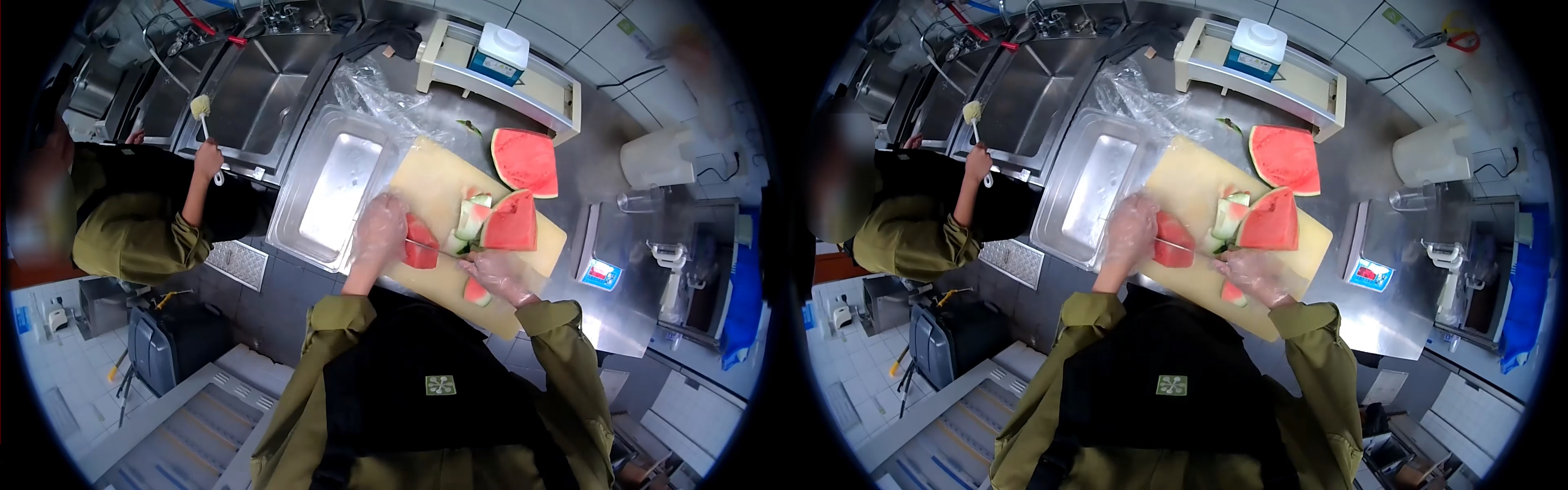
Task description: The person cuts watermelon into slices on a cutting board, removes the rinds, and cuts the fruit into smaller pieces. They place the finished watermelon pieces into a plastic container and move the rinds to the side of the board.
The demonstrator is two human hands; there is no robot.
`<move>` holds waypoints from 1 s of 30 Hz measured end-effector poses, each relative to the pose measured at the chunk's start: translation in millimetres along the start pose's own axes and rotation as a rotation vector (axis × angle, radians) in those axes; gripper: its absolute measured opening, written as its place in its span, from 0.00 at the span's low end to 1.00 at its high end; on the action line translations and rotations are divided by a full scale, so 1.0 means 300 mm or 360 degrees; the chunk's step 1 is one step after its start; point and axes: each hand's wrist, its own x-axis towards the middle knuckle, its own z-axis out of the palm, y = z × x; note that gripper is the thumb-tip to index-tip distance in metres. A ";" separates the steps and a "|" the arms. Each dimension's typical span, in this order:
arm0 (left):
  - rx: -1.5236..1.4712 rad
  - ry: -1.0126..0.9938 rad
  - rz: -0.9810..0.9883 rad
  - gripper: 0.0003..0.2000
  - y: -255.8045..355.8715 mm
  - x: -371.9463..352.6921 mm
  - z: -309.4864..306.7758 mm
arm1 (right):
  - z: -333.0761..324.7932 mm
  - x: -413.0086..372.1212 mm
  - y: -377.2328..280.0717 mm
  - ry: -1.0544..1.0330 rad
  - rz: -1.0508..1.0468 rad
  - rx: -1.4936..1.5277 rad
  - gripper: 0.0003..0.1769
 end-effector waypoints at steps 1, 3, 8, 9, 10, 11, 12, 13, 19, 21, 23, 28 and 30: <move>0.0078 -0.0207 -0.0137 0.16 0.010 0.020 0.004 | 0.011 0.002 0.008 -0.0042 0.0018 0.0008 0.22; 0.0093 -0.0128 -0.0094 0.17 0.010 0.030 0.014 | 0.040 0.024 0.030 -0.0108 0.0057 0.0028 0.23; 0.0141 -0.0066 -0.0020 0.18 0.012 0.027 0.081 | 0.127 0.012 0.096 -0.0168 0.0112 0.0072 0.25; 0.0124 -0.0064 -0.0003 0.18 0.013 0.018 0.095 | 0.138 0.011 0.106 -0.0199 0.0129 0.0065 0.25; 0.0106 -0.0054 0.0018 0.18 0.012 0.014 0.104 | 0.145 0.008 0.114 -0.0227 0.0217 0.0045 0.25; 0.0045 0.0060 0.0100 0.16 0.020 0.003 0.099 | 0.100 -0.008 0.083 -0.0256 0.0308 0.0023 0.25; 0.0005 -0.0056 0.0050 0.15 0.048 0.008 0.042 | 0.073 -0.029 0.057 -0.0297 0.0403 0.0006 0.25; -0.0035 -0.0172 -0.0001 0.15 0.075 0.012 -0.024 | 0.065 -0.043 0.046 -0.0294 0.0411 0.0025 0.25; 0.0003 0.0078 -0.0010 0.13 -0.063 0.004 0.104 | 0.031 -0.092 0.020 -0.0103 0.0251 0.0231 0.27; 0.0022 -0.0035 -0.0021 0.15 -0.072 0.008 0.114 | 0.009 -0.102 0.016 0.0002 0.0106 0.0251 0.28; -0.0079 0.0020 0.0020 0.15 -0.105 -0.017 0.148 | 0.031 -0.087 0.030 -0.0105 0.0191 0.0155 0.29; -0.0466 0.0133 -0.0019 0.19 -0.208 -0.026 0.281 | 0.118 -0.068 0.038 -0.0061 0.0283 0.0040 0.30; -0.0429 0.0254 0.0009 0.21 -0.198 -0.041 0.270 | 0.109 -0.043 0.025 -0.0152 0.0363 -0.0001 0.30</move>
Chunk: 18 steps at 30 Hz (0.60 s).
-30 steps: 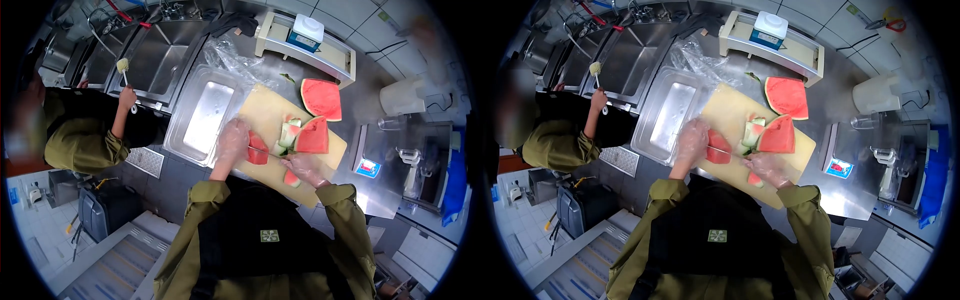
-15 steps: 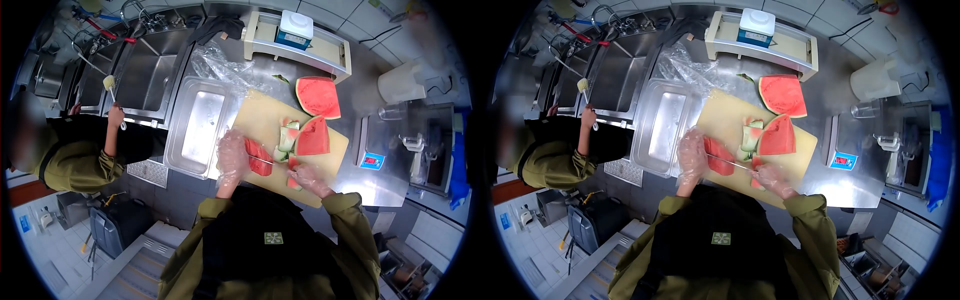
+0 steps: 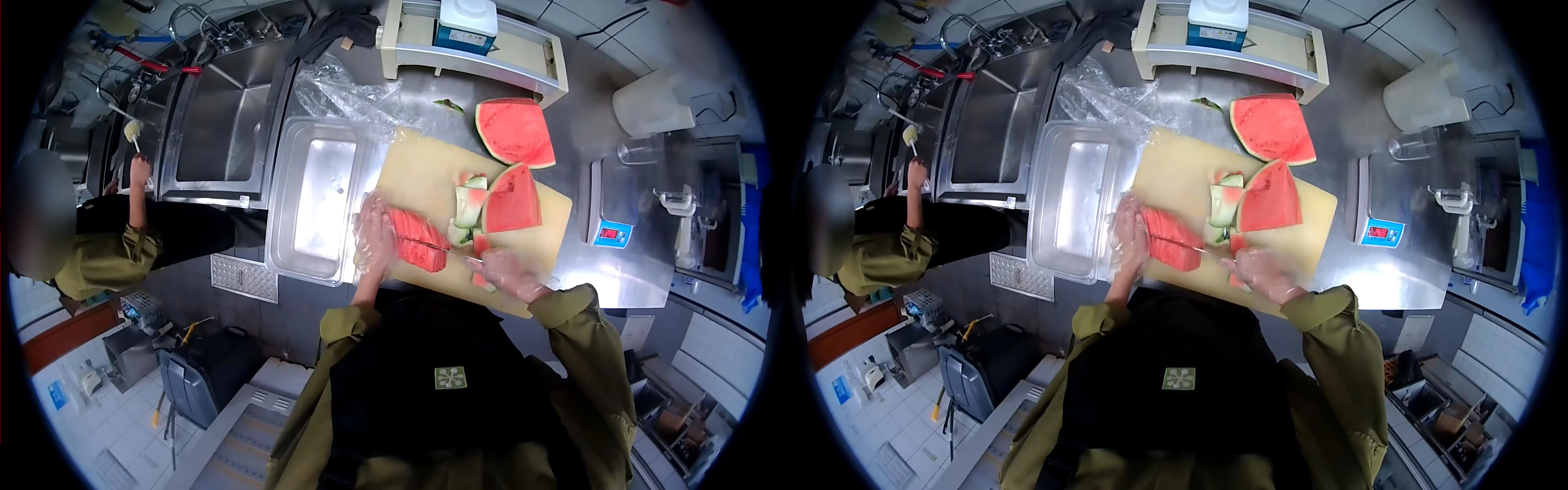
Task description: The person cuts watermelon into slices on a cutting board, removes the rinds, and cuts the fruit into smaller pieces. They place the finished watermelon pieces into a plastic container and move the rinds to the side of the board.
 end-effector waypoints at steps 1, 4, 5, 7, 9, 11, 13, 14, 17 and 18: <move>0.0053 0.0083 -0.0018 0.22 0.018 -0.017 0.001 | 0.010 0.000 0.001 0.0022 0.0001 -0.0048 0.30; 0.0052 0.0186 0.0304 0.28 0.197 -0.086 -0.028 | 0.032 -0.005 0.012 0.0116 -0.0045 -0.0119 0.30; 0.0028 0.0190 0.0463 0.30 0.249 -0.116 -0.031 | 0.020 -0.020 0.008 0.0151 -0.0104 -0.0093 0.30; 0.0128 0.0219 0.0384 0.33 0.257 -0.142 0.013 | -0.016 -0.038 -0.005 0.0167 -0.0146 -0.0046 0.30; 0.0207 0.0265 0.0441 0.32 0.249 -0.158 0.027 | -0.041 -0.061 -0.032 0.0125 -0.0085 0.0018 0.32; 0.0197 0.0269 0.0563 0.30 0.219 -0.167 0.011 | 0.037 -0.054 -0.015 0.0124 0.0064 -0.0001 0.32; -0.0073 0.0340 0.0421 0.27 0.216 -0.174 0.019 | 0.088 -0.070 0.017 0.0070 0.0190 0.0017 0.31; -0.0095 0.0339 0.0445 0.26 0.212 -0.173 0.019 | 0.059 -0.088 0.019 0.0019 0.0238 0.0041 0.31; -0.0117 0.0350 0.0478 0.26 0.191 -0.176 0.023 | 0.028 -0.163 0.044 0.0079 0.0231 0.0081 0.32; -0.0098 0.0352 0.0473 0.26 0.183 -0.179 0.031 | 0.022 -0.197 0.054 0.0133 0.0205 0.0090 0.32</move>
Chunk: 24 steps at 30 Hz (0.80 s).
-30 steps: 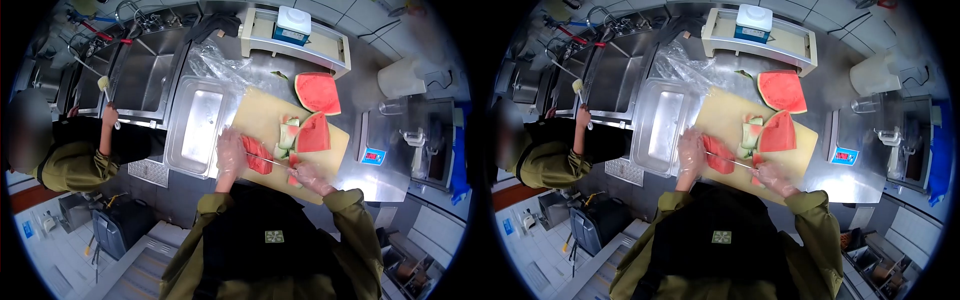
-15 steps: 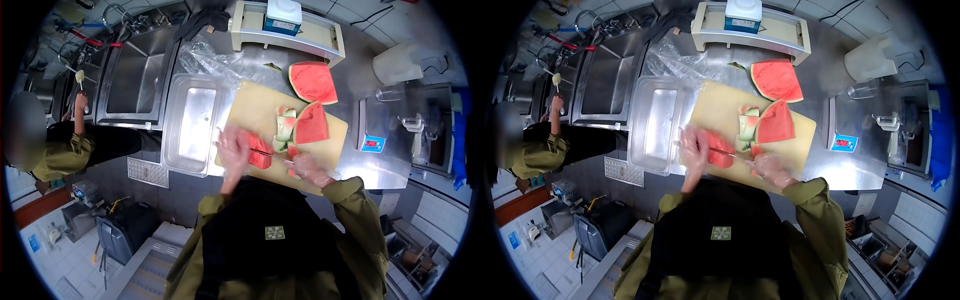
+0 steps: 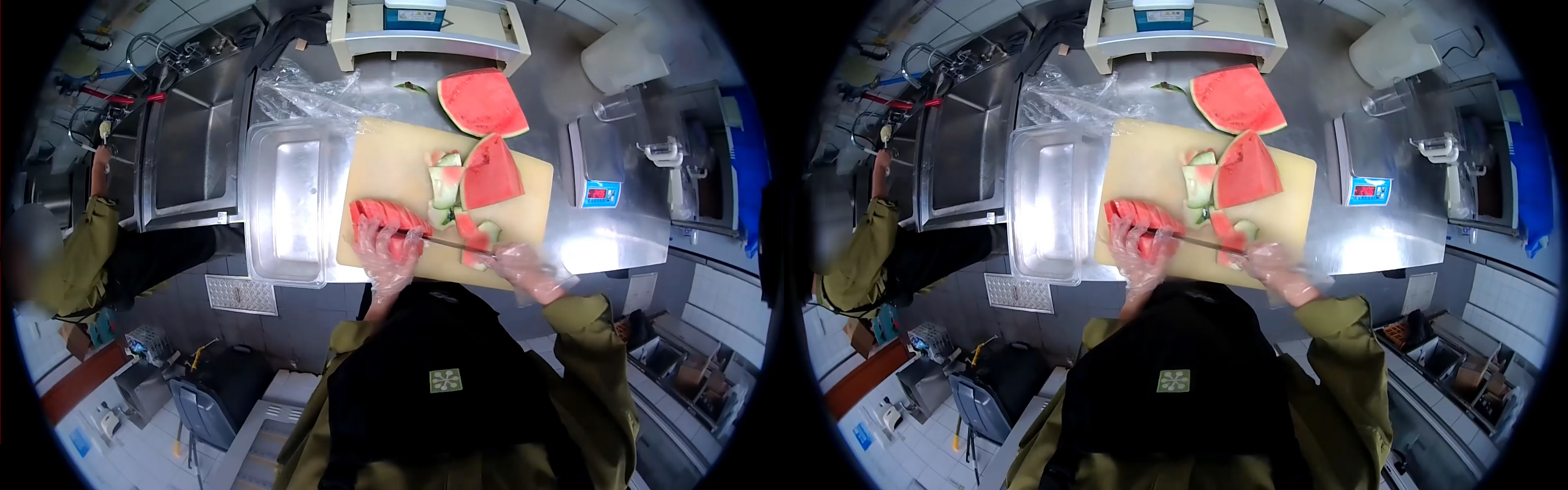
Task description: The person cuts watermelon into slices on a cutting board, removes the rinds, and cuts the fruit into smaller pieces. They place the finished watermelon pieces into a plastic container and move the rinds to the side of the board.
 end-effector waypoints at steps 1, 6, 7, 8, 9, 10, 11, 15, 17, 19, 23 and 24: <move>0.0021 -0.0002 -0.0004 0.26 -0.006 -0.010 0.005 | -0.020 -0.044 0.013 0.0008 0.0041 -0.0054 0.31; 0.0085 0.0001 -0.0046 0.26 0.008 0.003 0.004 | -0.111 -0.335 0.057 0.0283 0.0097 -0.0036 0.26; 0.0097 0.0007 -0.0050 0.25 0.008 0.003 0.012 | -0.087 -0.358 0.040 0.0317 0.0264 0.0317 0.23; 0.0084 0.0028 -0.0049 0.25 0.011 0.005 0.015 | -0.053 -0.368 0.010 0.0351 0.0434 0.0672 0.20; 0.0070 0.0048 -0.0047 0.25 0.014 0.006 0.016 | -0.018 -0.348 -0.052 0.0343 0.0715 0.1187 0.19; 0.0060 0.0075 -0.0043 0.25 0.017 0.010 0.020 | 0.054 -0.312 -0.067 0.0335 0.0756 0.1512 0.17; 0.0101 0.0035 -0.0130 0.26 0.032 0.011 0.012 | 0.127 -0.252 -0.096 0.0410 0.0680 0.1427 0.20; -0.0127 0.0007 -0.0181 0.31 0.018 -0.007 0.005 | 0.251 0.035 -0.206 0.0747 0.0495 0.0774 0.26; 0.0004 -0.0079 -0.0032 0.34 0.019 0.015 -0.032 | 0.294 0.164 -0.234 0.1048 0.0416 0.0628 0.25; 0.0039 -0.0169 0.0102 0.37 -0.012 0.028 -0.056 | 0.283 0.234 -0.254 0.1130 0.0494 0.0502 0.22; -0.0065 -0.0154 0.0179 0.39 -0.056 0.034 -0.066 | 0.211 0.206 -0.330 0.1536 0.0499 0.0396 0.16; -0.0177 -0.0135 0.0113 0.38 -0.084 0.025 -0.062 | 0.194 0.175 -0.363 0.1813 0.0378 0.0390 0.16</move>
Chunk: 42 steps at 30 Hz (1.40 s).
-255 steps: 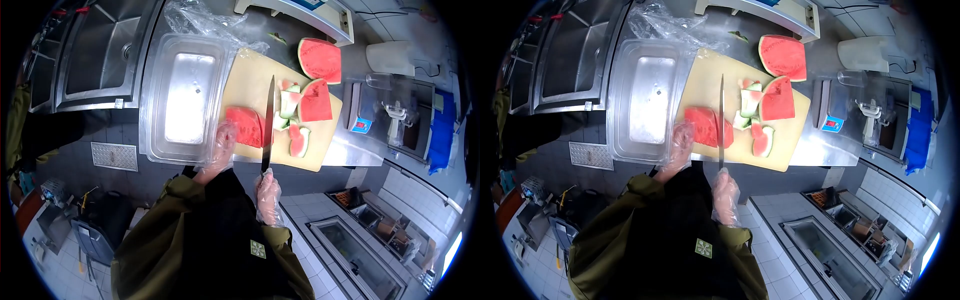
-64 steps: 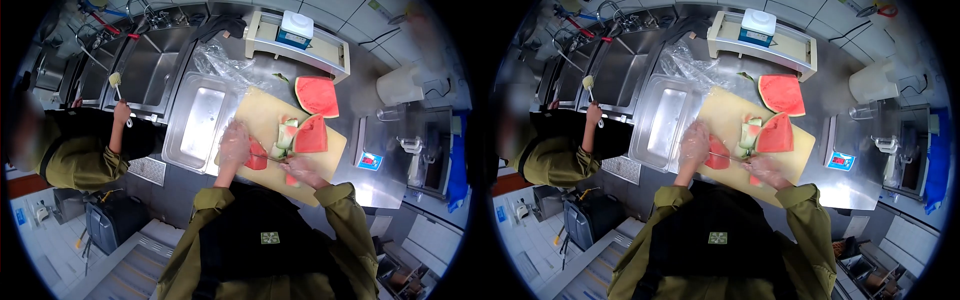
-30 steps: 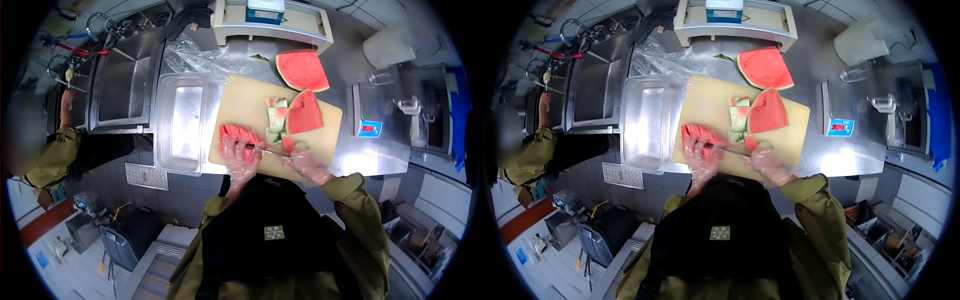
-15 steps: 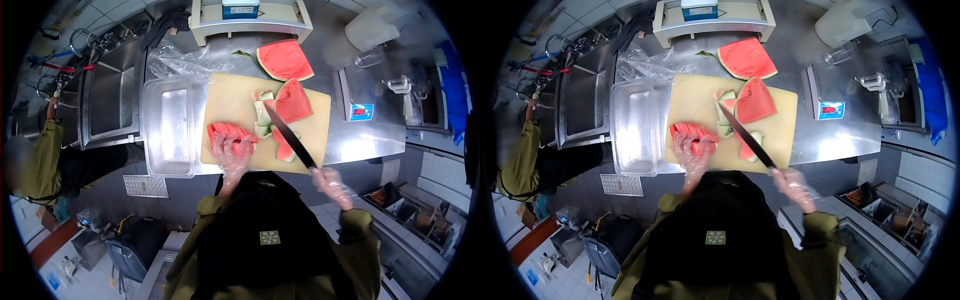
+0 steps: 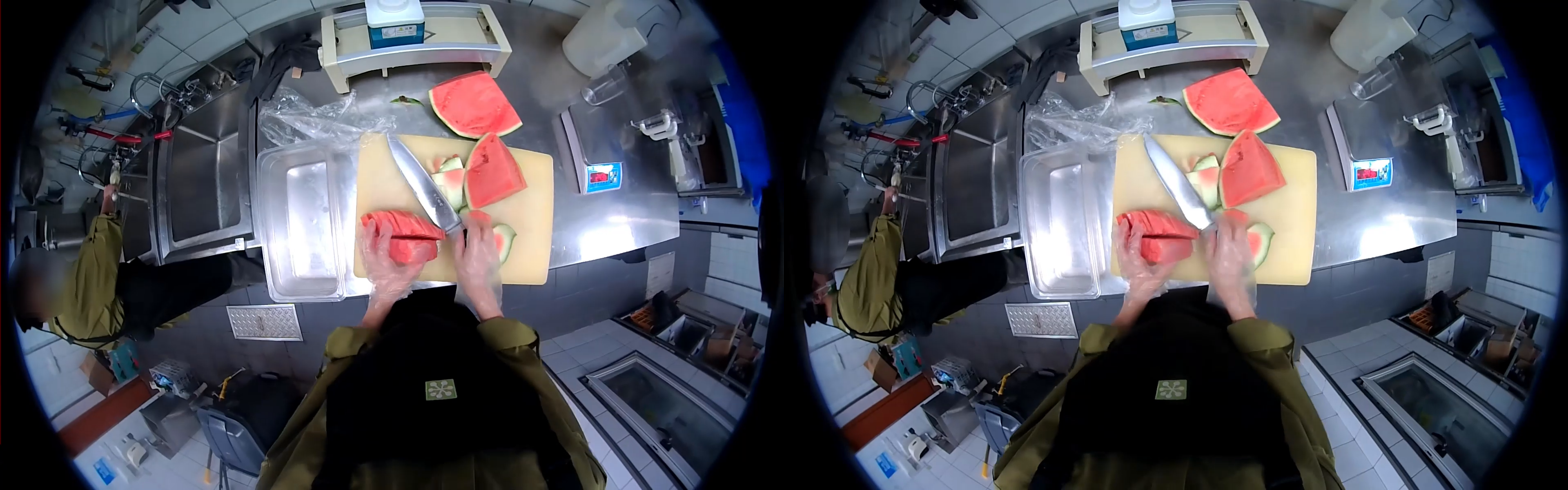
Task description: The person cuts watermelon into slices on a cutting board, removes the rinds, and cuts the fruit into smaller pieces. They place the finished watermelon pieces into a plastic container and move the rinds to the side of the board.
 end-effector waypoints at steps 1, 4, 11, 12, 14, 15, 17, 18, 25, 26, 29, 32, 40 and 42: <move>-0.0116 0.0025 -0.0057 0.37 -0.031 -0.013 0.000 | -0.034 -0.034 -0.032 -0.0232 0.0126 0.0146 0.17; -0.0688 0.0164 -0.0454 0.35 -0.059 -0.050 0.005 | 0.013 -0.198 -0.085 -0.0534 0.0966 0.0902 0.21; -0.0439 0.0125 -0.0655 0.32 -0.070 -0.131 0.080 | 0.030 -0.033 -0.227 -0.0728 0.1940 0.1560 0.37; -0.0388 0.0087 -0.0633 0.32 -0.066 -0.128 0.079 | 0.029 -0.002 -0.247 -0.0765 0.2042 0.1555 0.38; -0.0424 0.0069 -0.0744 0.31 -0.077 -0.151 0.079 | 0.107 -0.048 -0.195 -0.0657 0.2299 0.1853 0.35; -0.0597 0.0105 -0.0843 0.30 -0.095 -0.167 0.090 | 0.104 -0.041 -0.201 -0.0592 0.2348 0.1891 0.34; -0.0683 0.0148 -0.0839 0.28 -0.091 -0.163 0.094 | 0.118 -0.054 -0.197 -0.0431 0.2276 0.1987 0.34; -0.0592 0.0148 -0.0738 0.28 -0.066 -0.151 0.077 | 0.141 -0.101 -0.187 -0.0337 0.2163 0.2041 0.35; -0.0618 0.0196 -0.0952 0.22 -0.019 -0.157 0.052 | 0.129 -0.177 -0.230 -0.0208 0.1744 0.1707 0.30; -0.0653 0.0229 -0.0991 0.22 -0.011 -0.163 0.057 | 0.131 -0.183 -0.230 -0.0189 0.1760 0.1750 0.30; -0.0625 0.0333 -0.1039 0.20 -0.004 -0.179 0.073 | 0.118 -0.168 -0.282 -0.0070 0.1874 0.1965 0.26; -0.0543 0.0326 -0.1104 0.19 0.002 -0.202 0.063 | 0.142 -0.227 -0.272 -0.0114 0.1500 0.1585 0.25; -0.0628 0.0201 -0.1278 0.15 0.088 -0.166 -0.075 | 0.078 -0.297 -0.283 0.0000 0.0785 0.1279 0.30; -0.0680 0.0176 -0.1295 0.15 0.091 -0.168 -0.146 | 0.057 -0.273 -0.337 -0.0151 0.0667 0.1519 0.36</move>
